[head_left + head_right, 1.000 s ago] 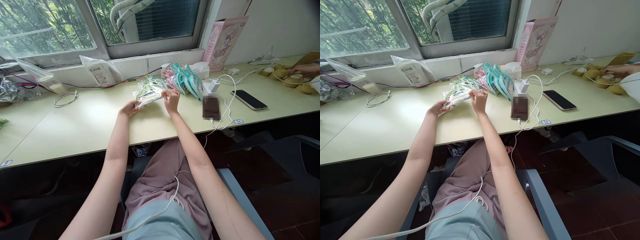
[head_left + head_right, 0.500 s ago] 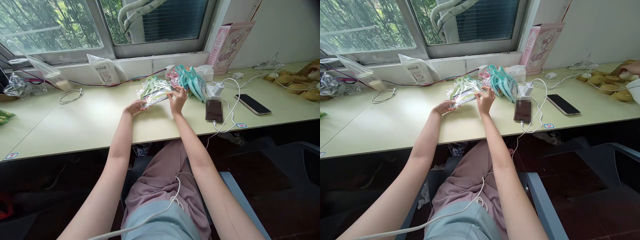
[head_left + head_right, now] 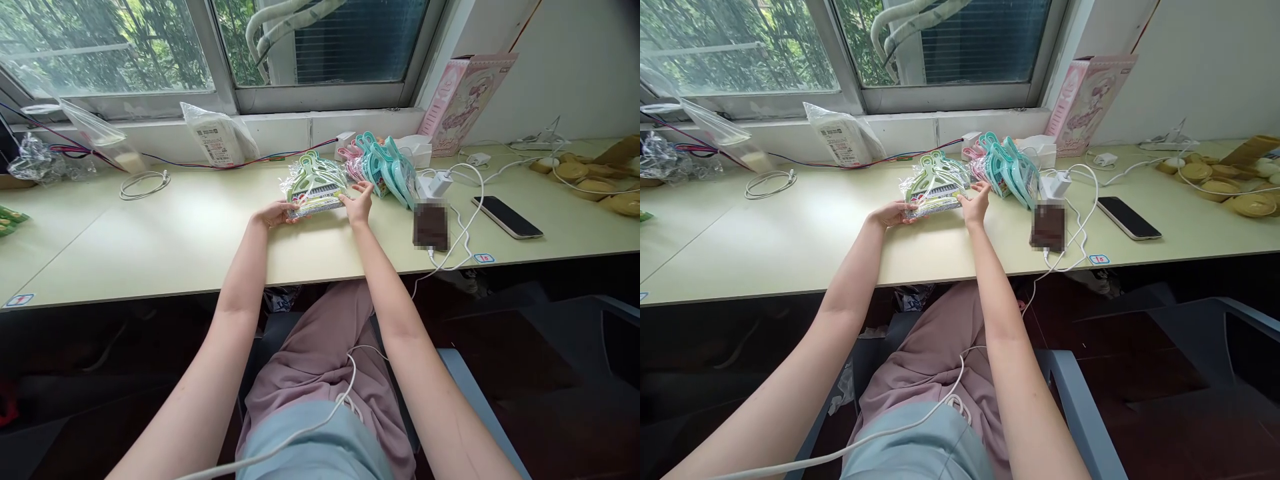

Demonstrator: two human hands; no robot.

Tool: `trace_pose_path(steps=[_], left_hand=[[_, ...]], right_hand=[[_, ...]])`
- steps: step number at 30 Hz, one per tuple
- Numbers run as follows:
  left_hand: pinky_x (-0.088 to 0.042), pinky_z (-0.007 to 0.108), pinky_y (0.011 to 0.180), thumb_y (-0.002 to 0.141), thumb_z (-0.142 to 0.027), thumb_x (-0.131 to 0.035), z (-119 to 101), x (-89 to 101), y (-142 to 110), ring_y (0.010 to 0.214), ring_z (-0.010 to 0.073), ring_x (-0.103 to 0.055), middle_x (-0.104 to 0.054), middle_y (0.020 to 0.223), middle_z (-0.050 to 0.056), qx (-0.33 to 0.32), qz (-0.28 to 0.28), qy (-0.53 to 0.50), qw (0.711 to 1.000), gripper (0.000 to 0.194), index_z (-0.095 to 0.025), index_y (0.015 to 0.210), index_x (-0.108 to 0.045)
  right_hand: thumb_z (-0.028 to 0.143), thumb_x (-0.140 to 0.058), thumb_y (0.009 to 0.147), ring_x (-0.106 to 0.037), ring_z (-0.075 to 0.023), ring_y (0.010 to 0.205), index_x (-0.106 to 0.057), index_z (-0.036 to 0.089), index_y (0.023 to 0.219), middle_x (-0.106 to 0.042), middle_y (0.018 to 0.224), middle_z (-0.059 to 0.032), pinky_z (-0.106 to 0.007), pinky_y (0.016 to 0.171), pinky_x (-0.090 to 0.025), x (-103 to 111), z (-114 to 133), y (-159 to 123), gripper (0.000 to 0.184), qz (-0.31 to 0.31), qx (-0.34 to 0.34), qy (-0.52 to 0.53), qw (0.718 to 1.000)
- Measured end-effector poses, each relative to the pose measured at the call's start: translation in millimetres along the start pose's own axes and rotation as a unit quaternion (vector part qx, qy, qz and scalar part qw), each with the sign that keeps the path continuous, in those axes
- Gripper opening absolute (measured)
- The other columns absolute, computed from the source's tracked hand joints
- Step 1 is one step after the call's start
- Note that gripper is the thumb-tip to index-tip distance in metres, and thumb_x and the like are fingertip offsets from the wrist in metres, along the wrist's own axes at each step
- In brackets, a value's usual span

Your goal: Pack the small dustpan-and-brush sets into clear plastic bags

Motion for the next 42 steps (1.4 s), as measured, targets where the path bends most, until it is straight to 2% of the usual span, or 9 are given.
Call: trace_pose_path(steps=[2,7,10,14,19,24,31,36,42], left_hand=[[-0.048,0.020,0.043,0.086,-0.009,-0.060,0.0,-1.2,-0.9,0.049,0.0122,-0.060,-0.075,0.089,0.021,0.004,0.006,0.008,1.000,0.037,-0.003,0.122,-0.057],[-0.049,0.020,0.045,0.089,-0.013,-0.057,-2.0,-6.0,-2.3,0.048,0.0120,-0.060,-0.075,0.092,0.021,0.016,0.000,0.032,0.999,0.035,-0.004,0.122,-0.060],[-0.052,0.023,0.050,0.096,-0.039,-0.054,-6.0,-10.1,-0.4,0.060,0.0182,-0.068,-0.075,0.096,0.019,0.004,-0.031,0.026,0.999,0.043,-0.008,0.124,-0.063],[-0.059,0.031,0.074,0.093,-0.070,-0.039,-12.8,-18.1,3.3,0.105,0.0295,-0.071,-0.073,0.112,0.017,-0.061,-0.039,-0.005,0.997,0.069,-0.017,0.129,-0.063],[-0.051,0.044,0.102,0.079,-0.054,-0.074,-13.0,-31.6,9.1,0.128,0.0302,-0.059,-0.068,0.125,0.017,-0.149,-0.003,0.026,0.988,0.064,-0.021,0.133,-0.060],[-0.052,0.041,0.103,0.072,-0.026,-0.083,-5.8,-30.8,20.6,0.114,0.0237,-0.066,-0.071,0.116,0.012,-0.181,-0.095,0.014,0.979,0.054,-0.017,0.122,-0.063],[-0.059,0.035,0.088,0.079,-0.021,-0.074,1.7,-17.3,37.1,0.087,0.0170,-0.070,-0.074,0.098,0.007,-0.160,-0.239,-0.064,0.955,0.040,-0.015,0.116,-0.060],[-0.059,0.034,0.086,0.078,-0.032,-0.078,1.9,-21.3,37.7,0.092,0.0191,-0.070,-0.073,0.098,0.005,-0.180,-0.239,-0.042,0.953,0.050,-0.019,0.120,-0.056],[-0.059,0.032,0.072,0.084,-0.038,-0.070,-0.4,-34.2,31.0,0.076,0.0200,-0.072,-0.073,0.104,0.009,-0.190,-0.184,0.038,0.964,0.048,-0.020,0.124,-0.052]], right_hand=[[0.017,-0.076,0.069,-0.066,-0.0184,0.099,-0.062,0.018,0.114,-0.069,0.110,-0.0071,-0.036,0.093,-0.054,-1.8,-11.7,3.5,0.047,0.038,-0.080,0.023,0.996],[0.015,-0.068,0.071,-0.067,-0.0159,0.074,-0.070,0.013,0.083,-0.068,0.073,0.0004,-0.033,0.078,-0.059,-8.7,-21.6,2.4,0.012,0.126,-0.190,0.140,0.964],[0.010,-0.066,0.072,-0.064,-0.0124,0.063,-0.070,0.013,0.080,-0.066,0.067,0.0016,-0.030,0.071,-0.061,-8.0,-17.9,0.4,0.010,0.099,-0.232,0.202,0.946],[0.010,-0.068,0.072,-0.065,-0.0120,0.062,-0.070,0.013,0.081,-0.066,0.066,0.0023,-0.030,0.070,-0.062,-6.5,-16.5,0.9,0.011,0.046,-0.247,0.229,0.940],[0.013,-0.068,0.073,-0.068,-0.0132,0.068,-0.071,0.014,0.090,-0.068,0.070,0.0022,-0.029,0.070,-0.063,-5.6,-23.2,5.2,0.017,0.013,-0.239,0.225,0.945],[0.017,-0.068,0.075,-0.070,-0.0131,0.072,-0.072,0.014,0.098,-0.070,0.076,0.0017,-0.029,0.072,-0.062,-5.3,-21.6,6.0,0.023,0.022,-0.212,0.210,0.954],[0.017,-0.067,0.079,-0.070,-0.0137,0.076,-0.069,0.014,0.103,-0.073,0.084,-0.0017,-0.029,0.072,-0.062,-7.7,-5.3,-3.2,0.024,0.070,-0.197,0.241,0.948],[0.032,-0.065,0.087,-0.071,-0.0129,0.067,-0.065,0.018,0.103,-0.072,0.097,-0.0047,-0.023,0.059,-0.058,-5.7,2.6,-7.2,0.021,0.102,-0.203,0.182,0.957],[0.037,-0.085,0.066,-0.072,-0.0156,0.070,-0.059,0.022,0.110,-0.072,0.102,-0.0048,-0.023,0.055,-0.057,-2.5,4.9,-8.2,0.053,0.075,-0.152,0.083,0.982]])
Point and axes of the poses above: each hand's wrist, its own y-axis towards the middle knuckle, its own x-axis out of the back of the hand, z = x × y, the point moved 3 cm from there along y, towards the middle knuckle
